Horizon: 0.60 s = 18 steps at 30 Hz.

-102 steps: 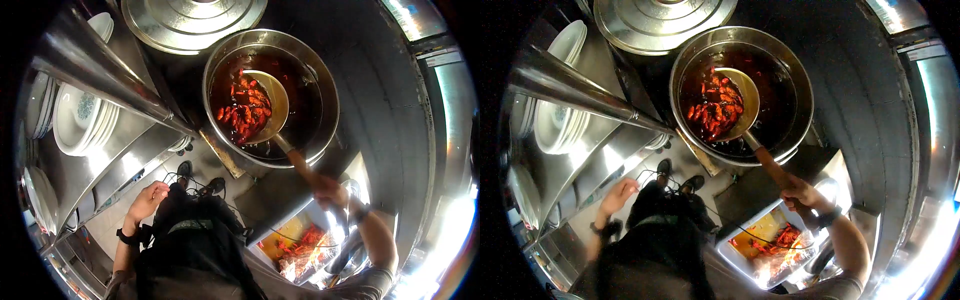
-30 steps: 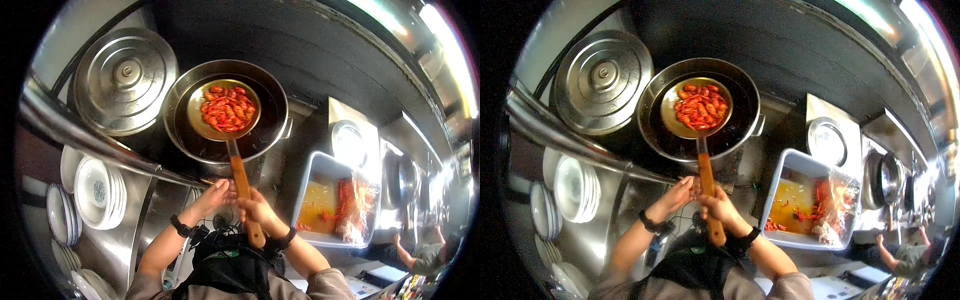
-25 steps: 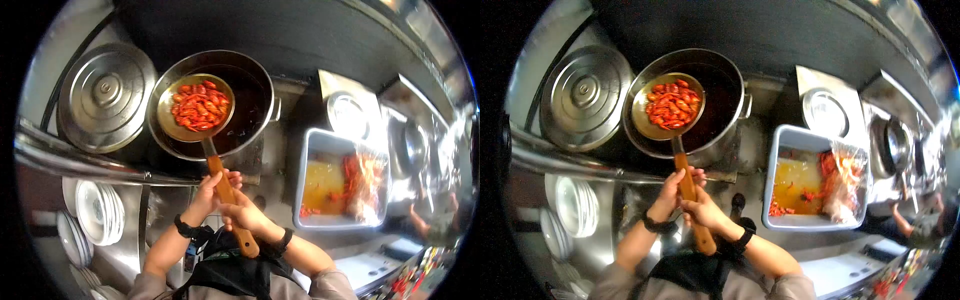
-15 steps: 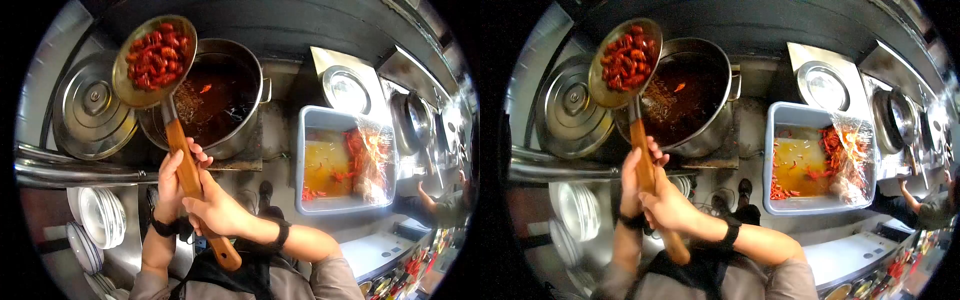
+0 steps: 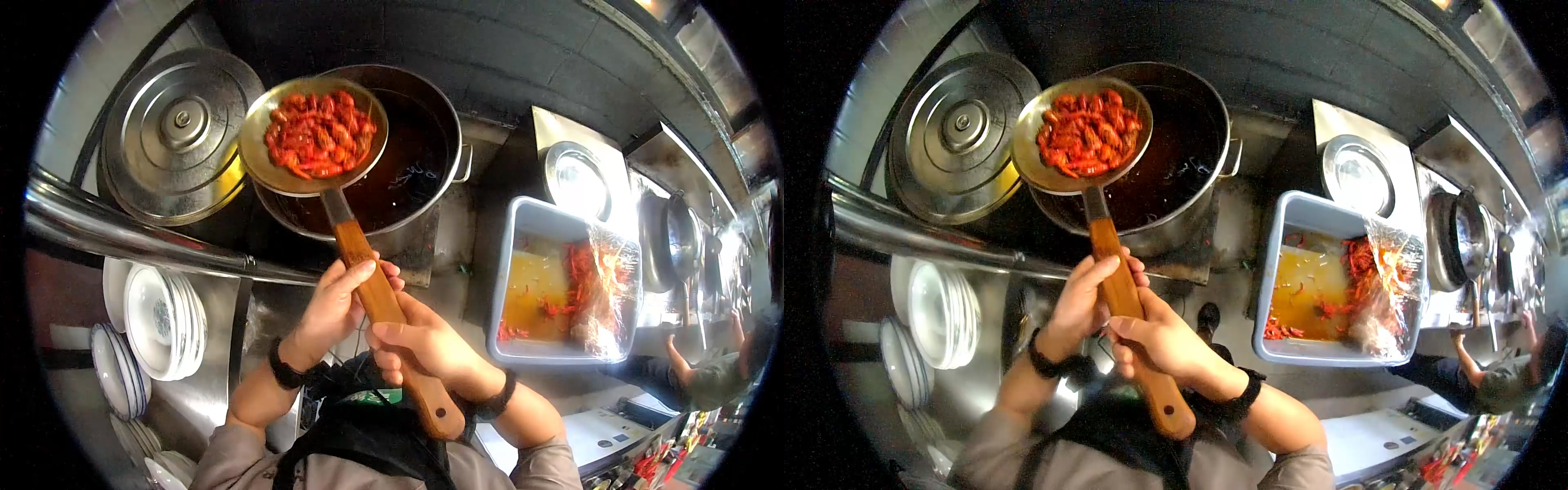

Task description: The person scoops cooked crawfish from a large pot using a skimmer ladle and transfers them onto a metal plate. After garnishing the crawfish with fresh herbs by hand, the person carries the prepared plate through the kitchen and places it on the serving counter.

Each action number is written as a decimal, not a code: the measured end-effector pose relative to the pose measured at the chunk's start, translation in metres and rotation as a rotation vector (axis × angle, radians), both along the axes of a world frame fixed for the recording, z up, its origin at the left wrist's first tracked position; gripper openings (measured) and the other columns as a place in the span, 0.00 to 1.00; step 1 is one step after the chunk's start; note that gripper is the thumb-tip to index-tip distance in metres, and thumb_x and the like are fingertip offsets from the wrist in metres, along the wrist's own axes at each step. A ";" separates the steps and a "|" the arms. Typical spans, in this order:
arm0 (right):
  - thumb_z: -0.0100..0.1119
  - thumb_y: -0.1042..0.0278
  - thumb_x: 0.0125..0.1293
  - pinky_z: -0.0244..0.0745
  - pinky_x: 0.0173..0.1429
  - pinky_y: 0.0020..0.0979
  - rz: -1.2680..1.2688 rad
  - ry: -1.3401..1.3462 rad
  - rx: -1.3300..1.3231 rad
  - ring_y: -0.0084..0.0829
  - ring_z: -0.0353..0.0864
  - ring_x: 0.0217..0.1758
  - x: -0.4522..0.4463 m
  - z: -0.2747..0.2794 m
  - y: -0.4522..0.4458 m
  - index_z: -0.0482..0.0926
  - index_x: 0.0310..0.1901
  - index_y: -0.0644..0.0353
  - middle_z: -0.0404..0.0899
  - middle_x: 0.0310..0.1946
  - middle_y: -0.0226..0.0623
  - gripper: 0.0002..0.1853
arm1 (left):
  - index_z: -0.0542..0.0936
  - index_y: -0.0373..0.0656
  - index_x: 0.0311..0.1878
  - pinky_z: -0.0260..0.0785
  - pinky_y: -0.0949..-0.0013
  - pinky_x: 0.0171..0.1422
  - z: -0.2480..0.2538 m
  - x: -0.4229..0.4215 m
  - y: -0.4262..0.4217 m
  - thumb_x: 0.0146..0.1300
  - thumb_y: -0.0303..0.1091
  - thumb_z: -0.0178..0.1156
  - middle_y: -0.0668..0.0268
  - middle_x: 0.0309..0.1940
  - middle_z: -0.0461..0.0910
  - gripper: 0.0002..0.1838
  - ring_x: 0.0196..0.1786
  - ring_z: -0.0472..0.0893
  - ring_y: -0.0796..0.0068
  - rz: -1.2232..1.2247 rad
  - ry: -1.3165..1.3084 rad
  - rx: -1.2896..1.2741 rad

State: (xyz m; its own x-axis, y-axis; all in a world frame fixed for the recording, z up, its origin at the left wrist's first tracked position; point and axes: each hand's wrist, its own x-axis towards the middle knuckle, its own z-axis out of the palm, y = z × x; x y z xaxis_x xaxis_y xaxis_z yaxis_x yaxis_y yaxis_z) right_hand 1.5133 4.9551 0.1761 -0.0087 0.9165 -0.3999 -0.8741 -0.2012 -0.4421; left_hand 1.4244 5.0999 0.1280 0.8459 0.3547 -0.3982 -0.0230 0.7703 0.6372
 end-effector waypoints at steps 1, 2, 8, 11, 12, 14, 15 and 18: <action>0.52 0.72 0.68 0.71 0.26 0.28 0.002 -0.002 0.000 0.26 0.72 0.24 0.000 -0.007 0.000 0.58 0.57 0.62 0.69 0.31 0.36 0.19 | 0.70 0.39 0.53 0.75 0.58 0.55 -0.015 -0.002 -0.001 0.70 0.33 0.53 0.56 0.44 0.78 0.13 0.47 0.80 0.61 0.007 0.028 0.006; 0.52 0.73 0.68 0.72 0.25 0.28 -0.012 0.024 -0.025 0.25 0.71 0.23 -0.001 -0.015 0.000 0.61 0.52 0.61 0.69 0.30 0.34 0.15 | 0.70 0.39 0.53 0.75 0.58 0.55 -0.025 -0.003 -0.001 0.70 0.33 0.53 0.56 0.44 0.78 0.13 0.47 0.80 0.61 0.009 0.026 0.006; 0.51 0.74 0.68 0.71 0.25 0.29 -0.068 -0.057 -0.154 0.25 0.70 0.22 0.003 -0.022 0.000 0.63 0.52 0.58 0.69 0.30 0.33 0.13 | 0.70 0.38 0.53 0.75 0.58 0.56 -0.053 0.009 0.007 0.72 0.37 0.52 0.54 0.43 0.80 0.14 0.48 0.81 0.60 -0.170 0.024 -0.011; 0.48 0.76 0.69 0.70 0.25 0.29 -0.086 -0.219 -0.260 0.25 0.69 0.23 0.016 -0.019 -0.004 0.64 0.56 0.59 0.70 0.32 0.35 0.15 | 0.69 0.39 0.57 0.74 0.63 0.55 -0.066 0.018 0.010 0.76 0.46 0.43 0.54 0.49 0.78 0.20 0.51 0.80 0.66 -0.357 0.019 0.138; 0.48 0.76 0.69 0.70 0.25 0.28 -0.112 -0.219 -0.278 0.25 0.69 0.23 0.018 -0.032 -0.008 0.64 0.55 0.59 0.70 0.31 0.35 0.14 | 0.67 0.39 0.58 0.74 0.64 0.56 -0.059 0.016 0.009 0.76 0.49 0.41 0.54 0.51 0.78 0.22 0.52 0.80 0.66 -0.377 0.074 0.244; 0.48 0.76 0.69 0.70 0.25 0.29 -0.089 -0.393 -0.275 0.25 0.69 0.23 0.026 -0.044 -0.014 0.64 0.51 0.59 0.70 0.29 0.34 0.12 | 0.68 0.40 0.57 0.73 0.67 0.53 -0.060 -0.001 0.013 0.74 0.54 0.42 0.58 0.49 0.78 0.25 0.50 0.80 0.70 -0.444 0.021 0.326; 0.49 0.76 0.69 0.70 0.24 0.29 -0.078 -0.534 -0.348 0.25 0.70 0.23 0.029 -0.049 -0.018 0.63 0.50 0.59 0.70 0.28 0.34 0.10 | 0.68 0.40 0.56 0.73 0.69 0.51 -0.062 -0.008 0.015 0.72 0.60 0.43 0.62 0.47 0.78 0.29 0.48 0.79 0.73 -0.564 -0.022 0.430; 0.50 0.74 0.66 0.72 0.23 0.29 -0.044 -0.813 -0.468 0.25 0.72 0.21 0.044 -0.049 -0.022 0.64 0.44 0.60 0.71 0.26 0.32 0.08 | 0.68 0.41 0.56 0.72 0.68 0.52 -0.081 -0.030 0.019 0.72 0.60 0.43 0.61 0.47 0.78 0.29 0.48 0.79 0.72 -0.554 0.025 0.395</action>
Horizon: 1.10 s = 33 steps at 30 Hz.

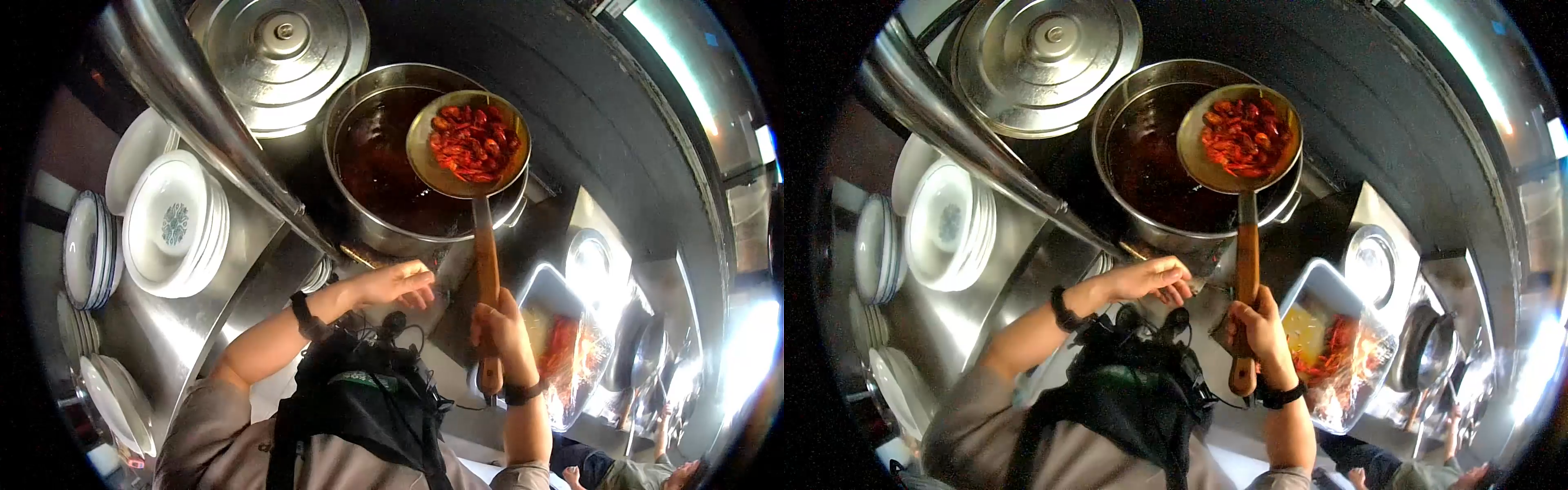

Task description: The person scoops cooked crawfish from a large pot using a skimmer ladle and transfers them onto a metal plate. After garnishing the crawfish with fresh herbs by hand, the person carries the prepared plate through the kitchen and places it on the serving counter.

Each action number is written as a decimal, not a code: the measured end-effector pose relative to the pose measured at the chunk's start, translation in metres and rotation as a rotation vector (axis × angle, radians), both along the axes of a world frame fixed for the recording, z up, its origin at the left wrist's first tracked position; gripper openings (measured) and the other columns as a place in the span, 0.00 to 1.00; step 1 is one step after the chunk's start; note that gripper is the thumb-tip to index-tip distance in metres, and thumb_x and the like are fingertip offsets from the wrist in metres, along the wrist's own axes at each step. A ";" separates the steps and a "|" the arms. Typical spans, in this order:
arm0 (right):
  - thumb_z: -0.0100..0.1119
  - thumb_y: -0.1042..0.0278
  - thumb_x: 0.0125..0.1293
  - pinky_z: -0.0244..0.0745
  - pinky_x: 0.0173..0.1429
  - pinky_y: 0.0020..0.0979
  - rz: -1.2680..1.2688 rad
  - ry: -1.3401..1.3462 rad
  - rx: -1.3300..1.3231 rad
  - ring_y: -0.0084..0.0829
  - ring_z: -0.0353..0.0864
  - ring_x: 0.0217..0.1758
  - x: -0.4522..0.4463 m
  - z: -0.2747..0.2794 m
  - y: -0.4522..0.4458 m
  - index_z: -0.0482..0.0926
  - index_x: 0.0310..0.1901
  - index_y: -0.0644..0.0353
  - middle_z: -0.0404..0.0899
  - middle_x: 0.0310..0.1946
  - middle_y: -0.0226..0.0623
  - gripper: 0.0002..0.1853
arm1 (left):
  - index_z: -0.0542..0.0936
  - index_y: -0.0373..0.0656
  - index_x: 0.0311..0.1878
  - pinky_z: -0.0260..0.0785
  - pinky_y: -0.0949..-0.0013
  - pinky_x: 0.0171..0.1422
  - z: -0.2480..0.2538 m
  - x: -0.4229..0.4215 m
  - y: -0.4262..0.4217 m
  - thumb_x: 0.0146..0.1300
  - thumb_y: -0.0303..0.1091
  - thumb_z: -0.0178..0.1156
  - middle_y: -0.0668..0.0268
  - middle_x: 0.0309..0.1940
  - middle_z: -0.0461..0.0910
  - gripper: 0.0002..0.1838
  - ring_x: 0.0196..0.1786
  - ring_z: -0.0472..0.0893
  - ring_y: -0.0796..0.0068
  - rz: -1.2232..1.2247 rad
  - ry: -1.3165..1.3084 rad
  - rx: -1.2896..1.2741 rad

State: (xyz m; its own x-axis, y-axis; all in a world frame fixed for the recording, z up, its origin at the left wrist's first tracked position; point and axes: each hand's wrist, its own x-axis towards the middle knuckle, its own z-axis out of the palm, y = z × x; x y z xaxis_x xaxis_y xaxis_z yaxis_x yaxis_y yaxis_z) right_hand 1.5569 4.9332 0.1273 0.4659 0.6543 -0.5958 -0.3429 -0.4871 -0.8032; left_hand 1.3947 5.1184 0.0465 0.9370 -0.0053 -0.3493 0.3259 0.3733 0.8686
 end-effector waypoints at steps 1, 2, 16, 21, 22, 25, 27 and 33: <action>0.50 0.74 0.66 0.72 0.22 0.29 -0.010 -0.005 0.008 0.25 0.73 0.21 0.003 -0.006 0.001 0.64 0.43 0.60 0.71 0.26 0.33 0.08 | 0.69 0.40 0.55 0.71 0.67 0.53 0.001 -0.008 0.001 0.72 0.60 0.43 0.60 0.47 0.78 0.29 0.48 0.80 0.71 0.011 0.012 0.002; 0.50 0.74 0.66 0.72 0.22 0.29 -0.020 -0.011 0.016 0.26 0.73 0.21 0.007 -0.013 0.002 0.64 0.42 0.60 0.71 0.26 0.33 0.07 | 0.69 0.40 0.55 0.71 0.67 0.53 -0.002 -0.012 0.000 0.72 0.60 0.43 0.60 0.47 0.78 0.29 0.48 0.80 0.71 0.014 0.011 0.000; 0.52 0.77 0.63 0.72 0.19 0.33 0.250 -0.301 -0.124 0.31 0.74 0.17 0.098 -0.072 0.046 0.67 0.43 0.65 0.71 0.21 0.35 0.08 | 0.71 0.38 0.54 0.73 0.66 0.54 -0.023 -0.048 0.002 0.76 0.53 0.40 0.59 0.49 0.79 0.25 0.50 0.80 0.70 0.074 -0.037 -0.118; 0.52 0.77 0.64 0.71 0.19 0.33 0.356 -0.264 -0.172 0.31 0.72 0.17 0.113 -0.060 0.058 0.66 0.41 0.63 0.71 0.21 0.35 0.06 | 0.71 0.39 0.54 0.73 0.66 0.54 -0.031 -0.067 0.004 0.75 0.53 0.40 0.59 0.48 0.79 0.25 0.50 0.80 0.71 0.162 -0.032 -0.132; 0.52 0.78 0.65 0.70 0.19 0.34 0.378 -0.221 -0.137 0.31 0.72 0.17 0.113 -0.057 0.060 0.66 0.41 0.62 0.70 0.20 0.35 0.06 | 0.71 0.39 0.54 0.73 0.66 0.54 -0.030 -0.070 0.004 0.75 0.53 0.40 0.59 0.48 0.79 0.25 0.50 0.80 0.71 0.167 -0.033 -0.131; 0.51 0.77 0.66 0.70 0.22 0.31 0.259 0.018 -0.135 0.28 0.71 0.21 0.108 -0.043 0.059 0.66 0.44 0.62 0.72 0.25 0.36 0.08 | 0.72 0.40 0.54 0.73 0.66 0.54 -0.034 -0.078 0.005 0.75 0.53 0.40 0.60 0.48 0.78 0.24 0.50 0.80 0.71 0.212 -0.028 -0.143; 0.52 0.77 0.66 0.70 0.24 0.30 0.163 0.162 -0.096 0.27 0.71 0.22 0.105 -0.046 0.059 0.66 0.45 0.62 0.72 0.26 0.36 0.08 | 0.72 0.40 0.53 0.73 0.66 0.54 -0.042 -0.081 0.007 0.75 0.53 0.40 0.60 0.48 0.78 0.24 0.50 0.80 0.71 0.217 -0.025 -0.139; 0.51 0.73 0.68 0.64 0.25 0.22 0.092 0.515 0.080 0.21 0.67 0.24 0.073 -0.090 0.063 0.67 0.51 0.62 0.72 0.31 0.36 0.11 | 0.71 0.40 0.54 0.73 0.66 0.55 -0.036 -0.082 0.003 0.75 0.54 0.40 0.60 0.48 0.78 0.25 0.49 0.80 0.70 0.219 -0.024 -0.167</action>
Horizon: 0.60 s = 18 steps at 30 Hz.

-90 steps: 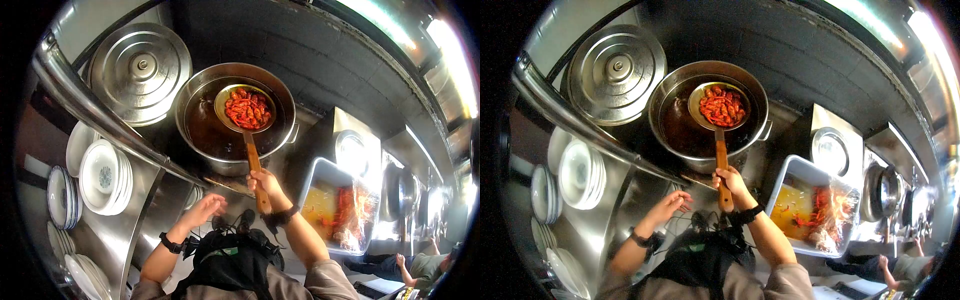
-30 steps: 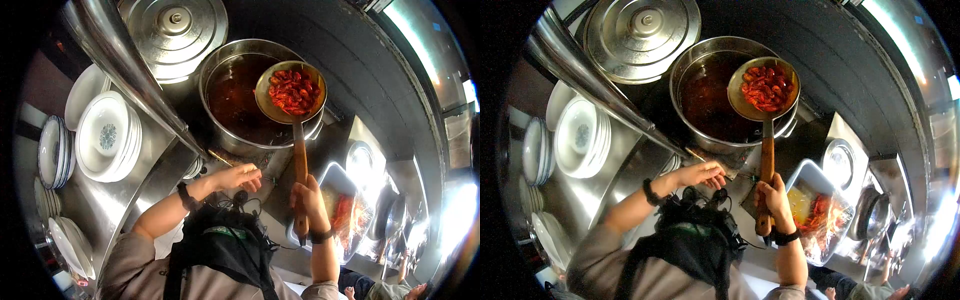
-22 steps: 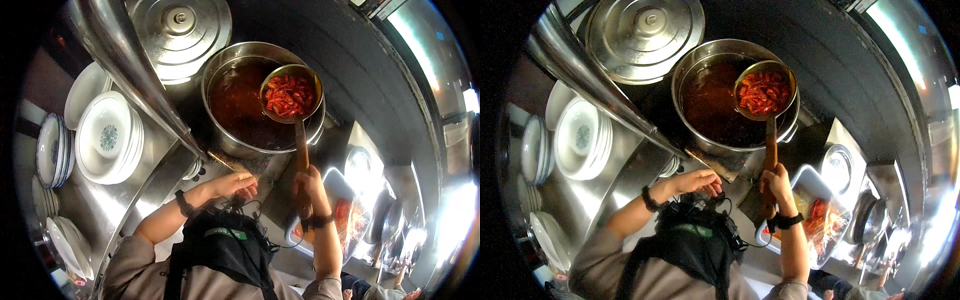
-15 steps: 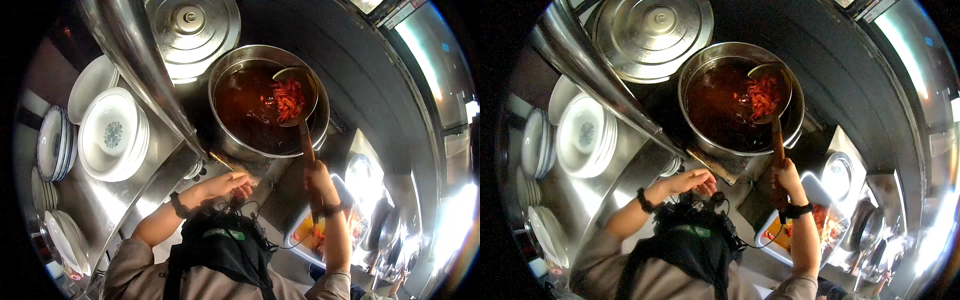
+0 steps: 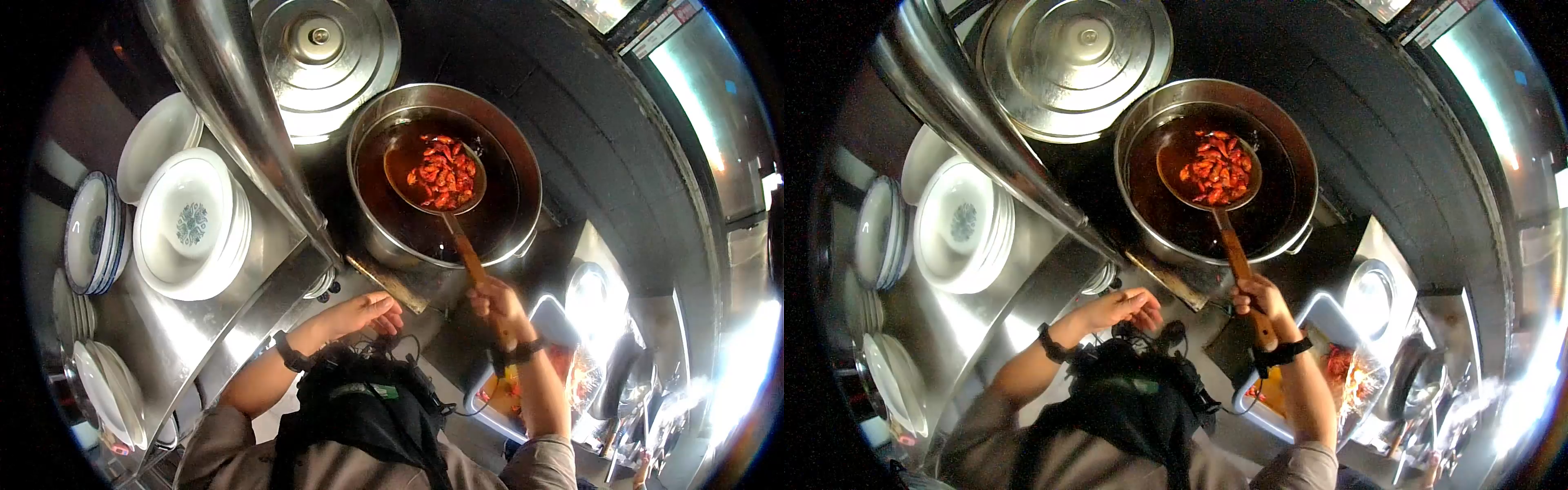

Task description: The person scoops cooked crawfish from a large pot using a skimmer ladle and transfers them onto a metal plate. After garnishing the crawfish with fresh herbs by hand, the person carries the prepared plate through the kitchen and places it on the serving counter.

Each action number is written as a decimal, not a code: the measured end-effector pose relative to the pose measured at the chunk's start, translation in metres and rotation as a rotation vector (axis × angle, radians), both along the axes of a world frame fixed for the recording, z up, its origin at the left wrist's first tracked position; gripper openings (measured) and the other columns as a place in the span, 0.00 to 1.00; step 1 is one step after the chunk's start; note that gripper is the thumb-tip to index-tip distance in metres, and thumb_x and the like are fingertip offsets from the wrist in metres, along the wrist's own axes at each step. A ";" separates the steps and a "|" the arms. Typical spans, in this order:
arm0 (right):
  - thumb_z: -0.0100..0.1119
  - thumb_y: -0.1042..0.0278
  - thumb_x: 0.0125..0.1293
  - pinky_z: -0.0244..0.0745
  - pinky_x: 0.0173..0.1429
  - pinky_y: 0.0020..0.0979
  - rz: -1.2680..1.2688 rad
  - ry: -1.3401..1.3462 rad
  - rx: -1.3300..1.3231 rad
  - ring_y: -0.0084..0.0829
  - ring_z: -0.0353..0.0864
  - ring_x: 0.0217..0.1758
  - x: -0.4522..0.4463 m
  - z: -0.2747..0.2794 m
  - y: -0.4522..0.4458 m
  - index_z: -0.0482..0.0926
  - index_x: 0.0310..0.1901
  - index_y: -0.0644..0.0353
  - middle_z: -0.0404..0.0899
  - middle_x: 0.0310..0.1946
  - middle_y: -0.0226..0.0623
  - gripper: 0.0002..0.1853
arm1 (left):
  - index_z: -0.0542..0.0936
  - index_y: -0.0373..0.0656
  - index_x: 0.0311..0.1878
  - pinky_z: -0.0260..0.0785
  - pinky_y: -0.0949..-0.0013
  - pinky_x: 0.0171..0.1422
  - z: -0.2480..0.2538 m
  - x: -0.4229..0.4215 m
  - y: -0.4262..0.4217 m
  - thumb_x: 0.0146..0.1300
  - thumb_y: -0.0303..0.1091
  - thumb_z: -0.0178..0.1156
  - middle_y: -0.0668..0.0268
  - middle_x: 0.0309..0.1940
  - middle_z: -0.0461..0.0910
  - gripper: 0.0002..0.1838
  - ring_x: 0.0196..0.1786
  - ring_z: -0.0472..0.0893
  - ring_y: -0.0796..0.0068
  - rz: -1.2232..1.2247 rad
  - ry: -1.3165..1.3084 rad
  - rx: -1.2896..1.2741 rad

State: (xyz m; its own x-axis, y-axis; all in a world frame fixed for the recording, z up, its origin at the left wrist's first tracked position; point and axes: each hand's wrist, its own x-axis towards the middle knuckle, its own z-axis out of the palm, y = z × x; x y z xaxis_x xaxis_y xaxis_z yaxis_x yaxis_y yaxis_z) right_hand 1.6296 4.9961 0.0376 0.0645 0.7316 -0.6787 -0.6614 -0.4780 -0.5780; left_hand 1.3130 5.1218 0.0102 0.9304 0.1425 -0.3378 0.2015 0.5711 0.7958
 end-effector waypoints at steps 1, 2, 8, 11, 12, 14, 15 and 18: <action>0.51 0.72 0.68 0.63 0.25 0.22 -0.009 -0.023 0.008 0.21 0.67 0.24 -0.009 -0.003 -0.001 0.66 0.54 0.62 0.72 0.32 0.36 0.14 | 0.71 0.39 0.55 0.73 0.66 0.55 0.004 0.001 -0.001 0.75 0.54 0.41 0.60 0.48 0.78 0.26 0.49 0.80 0.70 -0.006 -0.003 0.000; 0.51 0.71 0.68 0.64 0.25 0.22 -0.005 -0.001 0.032 0.21 0.66 0.24 -0.018 -0.002 -0.002 0.65 0.54 0.62 0.72 0.32 0.36 0.15 | 0.71 0.39 0.55 0.73 0.66 0.55 0.003 0.002 -0.003 0.75 0.54 0.41 0.60 0.48 0.78 0.26 0.49 0.80 0.70 -0.007 -0.002 0.004; 0.49 0.74 0.69 0.68 0.23 0.28 -0.022 0.011 0.123 0.25 0.70 0.22 -0.070 0.007 -0.029 0.65 0.49 0.64 0.72 0.32 0.40 0.10 | 0.69 0.37 0.56 0.74 0.64 0.58 0.003 0.040 -0.008 0.75 0.54 0.42 0.57 0.48 0.78 0.26 0.54 0.78 0.66 0.084 0.082 -0.172; 0.50 0.73 0.69 0.68 0.23 0.28 -0.056 -0.015 0.144 0.26 0.70 0.22 -0.106 0.032 -0.045 0.67 0.50 0.63 0.72 0.32 0.39 0.11 | 0.69 0.36 0.55 0.74 0.61 0.59 -0.006 0.077 -0.021 0.74 0.48 0.48 0.56 0.48 0.78 0.22 0.53 0.79 0.64 0.127 -0.119 -0.480; 0.50 0.73 0.69 0.68 0.23 0.29 -0.149 0.041 0.124 0.27 0.71 0.23 -0.118 0.043 -0.048 0.66 0.52 0.62 0.72 0.33 0.39 0.11 | 0.69 0.36 0.55 0.74 0.61 0.59 -0.009 0.088 -0.030 0.74 0.48 0.48 0.56 0.48 0.78 0.22 0.53 0.79 0.64 0.113 -0.120 -0.483; 0.50 0.72 0.69 0.68 0.24 0.30 -0.187 0.053 0.137 0.27 0.71 0.23 -0.135 0.041 -0.056 0.67 0.51 0.61 0.72 0.33 0.39 0.11 | 0.71 0.34 0.52 0.75 0.57 0.59 -0.011 0.103 -0.046 0.72 0.38 0.53 0.55 0.48 0.78 0.16 0.54 0.79 0.62 0.179 -0.151 -0.603; 0.50 0.72 0.69 0.68 0.24 0.30 -0.182 0.034 0.142 0.28 0.71 0.23 -0.141 0.039 -0.058 0.67 0.51 0.61 0.72 0.33 0.38 0.11 | 0.71 0.34 0.52 0.75 0.57 0.59 -0.013 0.105 -0.051 0.72 0.38 0.53 0.55 0.48 0.78 0.16 0.54 0.79 0.62 0.164 -0.154 -0.609; 0.52 0.71 0.65 0.66 0.19 0.26 -0.145 -0.237 0.111 0.24 0.68 0.18 -0.157 0.076 -0.052 0.68 0.55 0.58 0.71 0.25 0.32 0.17 | 0.66 0.34 0.53 0.76 0.56 0.59 0.016 0.102 -0.054 0.68 0.27 0.54 0.53 0.48 0.78 0.14 0.53 0.80 0.60 0.228 -0.160 -0.511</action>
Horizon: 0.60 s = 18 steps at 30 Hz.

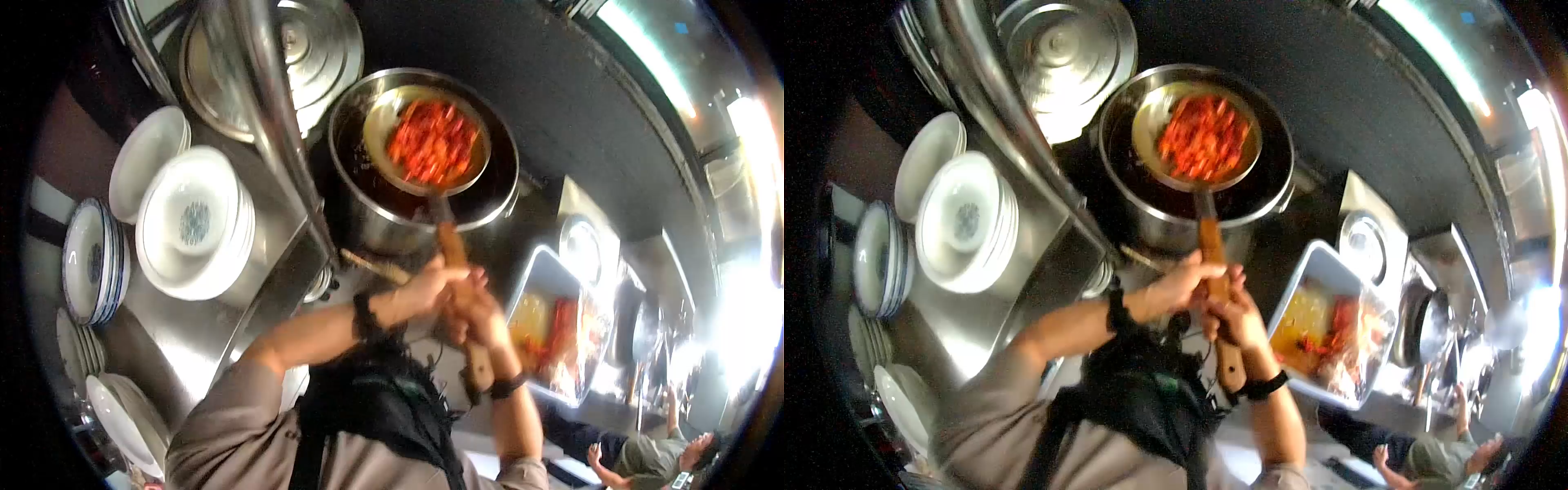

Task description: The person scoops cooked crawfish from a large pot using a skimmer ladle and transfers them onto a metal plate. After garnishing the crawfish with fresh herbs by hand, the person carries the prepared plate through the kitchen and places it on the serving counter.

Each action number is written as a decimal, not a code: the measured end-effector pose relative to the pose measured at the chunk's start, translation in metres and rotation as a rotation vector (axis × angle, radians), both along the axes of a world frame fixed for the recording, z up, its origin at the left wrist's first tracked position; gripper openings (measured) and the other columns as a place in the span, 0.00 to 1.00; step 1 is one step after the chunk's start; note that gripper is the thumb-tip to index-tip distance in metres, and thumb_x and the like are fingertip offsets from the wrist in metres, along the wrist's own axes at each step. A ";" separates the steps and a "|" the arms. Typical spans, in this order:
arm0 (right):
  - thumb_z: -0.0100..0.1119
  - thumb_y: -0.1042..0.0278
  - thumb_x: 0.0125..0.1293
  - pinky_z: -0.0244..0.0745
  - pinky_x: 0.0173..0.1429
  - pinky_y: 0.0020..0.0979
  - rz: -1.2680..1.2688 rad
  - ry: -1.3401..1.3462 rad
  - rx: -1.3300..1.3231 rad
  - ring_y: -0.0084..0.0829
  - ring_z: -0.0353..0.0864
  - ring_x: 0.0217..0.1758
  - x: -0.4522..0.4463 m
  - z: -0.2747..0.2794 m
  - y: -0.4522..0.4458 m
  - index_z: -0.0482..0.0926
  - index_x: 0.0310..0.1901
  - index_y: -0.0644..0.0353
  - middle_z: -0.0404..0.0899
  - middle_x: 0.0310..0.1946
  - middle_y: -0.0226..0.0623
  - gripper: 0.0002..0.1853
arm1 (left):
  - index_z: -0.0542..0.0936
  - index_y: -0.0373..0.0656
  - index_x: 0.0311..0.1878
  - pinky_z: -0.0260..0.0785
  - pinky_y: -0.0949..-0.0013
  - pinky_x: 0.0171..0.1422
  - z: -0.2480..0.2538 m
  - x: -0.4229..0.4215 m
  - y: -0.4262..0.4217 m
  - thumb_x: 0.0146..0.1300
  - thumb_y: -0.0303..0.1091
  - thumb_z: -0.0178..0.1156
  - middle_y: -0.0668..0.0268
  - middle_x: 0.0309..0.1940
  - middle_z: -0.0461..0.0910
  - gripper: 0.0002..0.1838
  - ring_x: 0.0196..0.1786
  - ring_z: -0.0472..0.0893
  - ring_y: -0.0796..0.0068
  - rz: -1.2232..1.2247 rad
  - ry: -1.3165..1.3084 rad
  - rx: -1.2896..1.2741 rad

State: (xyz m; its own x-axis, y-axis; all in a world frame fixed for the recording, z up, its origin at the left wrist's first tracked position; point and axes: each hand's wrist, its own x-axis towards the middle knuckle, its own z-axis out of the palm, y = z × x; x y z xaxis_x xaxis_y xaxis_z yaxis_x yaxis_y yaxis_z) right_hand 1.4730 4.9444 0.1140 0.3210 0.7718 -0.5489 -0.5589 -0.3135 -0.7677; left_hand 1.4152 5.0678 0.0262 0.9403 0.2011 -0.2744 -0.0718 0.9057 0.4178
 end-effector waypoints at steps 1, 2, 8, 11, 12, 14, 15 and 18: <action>0.49 0.73 0.67 0.70 0.22 0.28 -0.029 -0.030 -0.037 0.24 0.69 0.22 -0.002 0.026 0.000 0.66 0.50 0.60 0.70 0.32 0.32 0.10 | 0.65 0.34 0.53 0.76 0.57 0.59 0.022 0.001 0.003 0.67 0.26 0.53 0.53 0.48 0.77 0.14 0.53 0.80 0.60 0.012 -0.029 -0.037; 0.50 0.73 0.67 0.69 0.22 0.25 -0.093 0.045 -0.041 0.23 0.69 0.22 -0.006 0.042 -0.005 0.67 0.49 0.60 0.70 0.32 0.32 0.11 | 0.63 0.34 0.54 0.75 0.58 0.59 0.042 0.000 0.000 0.67 0.27 0.54 0.53 0.48 0.77 0.16 0.54 0.80 0.60 0.017 -0.095 -0.012; 0.51 0.70 0.68 0.65 0.19 0.22 -0.179 -0.169 0.070 0.21 0.68 0.19 -0.038 0.128 -0.010 0.66 0.53 0.60 0.70 0.31 0.34 0.14 | 0.62 0.34 0.54 0.72 0.58 0.62 0.119 0.003 0.004 0.67 0.29 0.56 0.52 0.48 0.76 0.19 0.54 0.78 0.60 -0.086 -0.458 0.130; 0.51 0.70 0.68 0.65 0.19 0.22 -0.250 -0.188 0.055 0.21 0.68 0.19 -0.048 0.115 -0.005 0.67 0.53 0.60 0.71 0.32 0.34 0.14 | 0.60 0.34 0.55 0.73 0.57 0.61 0.112 -0.007 0.013 0.66 0.29 0.56 0.52 0.48 0.76 0.20 0.54 0.78 0.59 -0.093 -0.436 0.147; 0.52 0.70 0.68 0.65 0.19 0.21 -0.268 -0.200 0.026 0.21 0.68 0.20 -0.050 0.109 -0.005 0.67 0.52 0.59 0.72 0.32 0.33 0.13 | 0.59 0.34 0.56 0.73 0.57 0.61 0.114 -0.009 0.015 0.66 0.28 0.56 0.52 0.48 0.76 0.20 0.54 0.78 0.58 -0.111 -0.426 0.187; 0.51 0.71 0.67 0.65 0.20 0.22 -0.232 -0.079 0.062 0.20 0.67 0.20 -0.046 0.114 -0.018 0.68 0.50 0.58 0.71 0.30 0.31 0.11 | 0.59 0.34 0.56 0.74 0.55 0.61 0.124 -0.009 0.002 0.66 0.28 0.55 0.51 0.49 0.76 0.20 0.54 0.79 0.57 -0.081 -0.303 0.190; 0.51 0.71 0.67 0.64 0.20 0.23 -0.222 -0.039 0.065 0.20 0.67 0.20 -0.047 0.122 -0.024 0.68 0.49 0.58 0.71 0.29 0.31 0.10 | 0.60 0.34 0.56 0.74 0.55 0.61 0.137 -0.015 -0.003 0.66 0.28 0.55 0.51 0.49 0.76 0.20 0.54 0.79 0.56 -0.101 -0.215 0.209; 0.51 0.72 0.68 0.65 0.23 0.25 -0.064 0.089 0.076 0.21 0.68 0.21 -0.027 0.050 -0.030 0.68 0.46 0.57 0.70 0.29 0.29 0.07 | 0.63 0.31 0.57 0.76 0.55 0.58 0.077 -0.019 -0.007 0.66 0.27 0.55 0.50 0.48 0.78 0.20 0.52 0.81 0.57 -0.080 -0.053 0.155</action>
